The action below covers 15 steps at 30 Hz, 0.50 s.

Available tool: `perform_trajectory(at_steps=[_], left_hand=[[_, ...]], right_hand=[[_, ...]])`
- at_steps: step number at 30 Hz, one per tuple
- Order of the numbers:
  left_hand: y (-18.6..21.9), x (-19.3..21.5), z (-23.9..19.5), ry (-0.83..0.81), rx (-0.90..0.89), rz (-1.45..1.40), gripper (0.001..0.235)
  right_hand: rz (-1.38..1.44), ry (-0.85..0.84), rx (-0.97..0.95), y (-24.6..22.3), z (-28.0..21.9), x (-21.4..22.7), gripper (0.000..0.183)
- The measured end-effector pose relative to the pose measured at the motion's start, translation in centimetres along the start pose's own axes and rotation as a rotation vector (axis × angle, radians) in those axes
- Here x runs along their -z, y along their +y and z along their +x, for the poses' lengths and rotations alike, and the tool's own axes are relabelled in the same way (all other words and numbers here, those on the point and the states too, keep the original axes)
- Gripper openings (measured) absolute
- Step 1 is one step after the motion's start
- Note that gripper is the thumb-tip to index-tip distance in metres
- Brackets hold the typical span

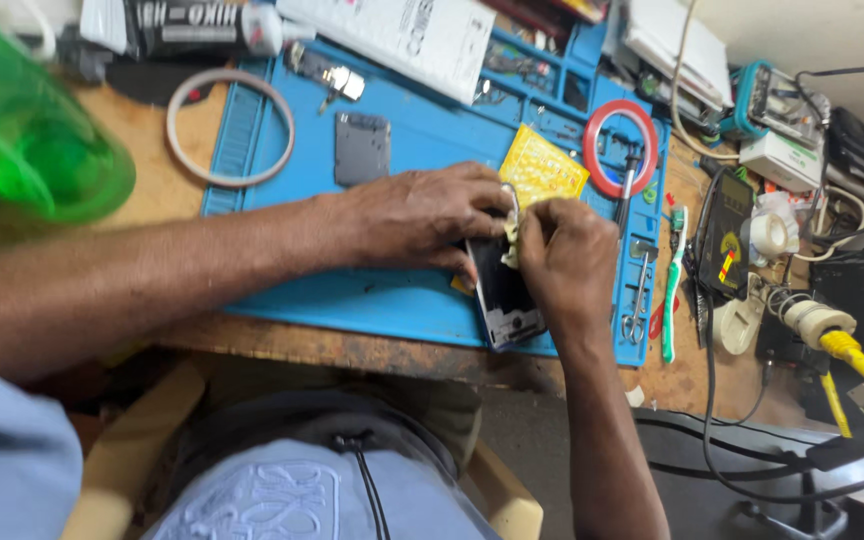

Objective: The person cleans the inside of a disassembled mobile phone with a cloth and then uses tweezers to remove small debris from the phone's interior. The phone remains open on the workbench throughout the clip.

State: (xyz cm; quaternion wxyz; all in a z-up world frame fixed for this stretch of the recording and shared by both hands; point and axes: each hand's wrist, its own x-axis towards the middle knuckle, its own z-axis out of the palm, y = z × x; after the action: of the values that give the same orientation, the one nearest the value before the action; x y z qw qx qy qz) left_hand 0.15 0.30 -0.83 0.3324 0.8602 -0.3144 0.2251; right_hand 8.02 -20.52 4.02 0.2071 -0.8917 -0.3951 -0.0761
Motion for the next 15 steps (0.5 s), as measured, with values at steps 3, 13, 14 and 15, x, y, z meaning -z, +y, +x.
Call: perform_trajectory(at_steps=[3, 13, 14, 15], left_hand=[[-0.4, 0.5, 0.6, 0.014, 0.011, -0.009, 0.056], [-0.3, 0.6, 0.4, 0.001, 0.032, -0.004, 0.050], [-0.1, 0.3, 0.1, -0.027, 0.056, -0.021, 0.047], [0.1, 0.0, -0.1, -0.054, 0.080, -0.039, 0.043]], right_hand=[[-0.049, -0.068, -0.033, -0.4, 0.3, 0.3, 0.015], [-0.093, -0.041, -0.015, -0.1, 0.5, -0.1, 0.014], [-0.096, -0.047, -0.016, -0.1, 0.2, -0.3, 0.013], [-0.099, -0.053, -0.017, 0.0, 0.0, -0.4, 0.012]])
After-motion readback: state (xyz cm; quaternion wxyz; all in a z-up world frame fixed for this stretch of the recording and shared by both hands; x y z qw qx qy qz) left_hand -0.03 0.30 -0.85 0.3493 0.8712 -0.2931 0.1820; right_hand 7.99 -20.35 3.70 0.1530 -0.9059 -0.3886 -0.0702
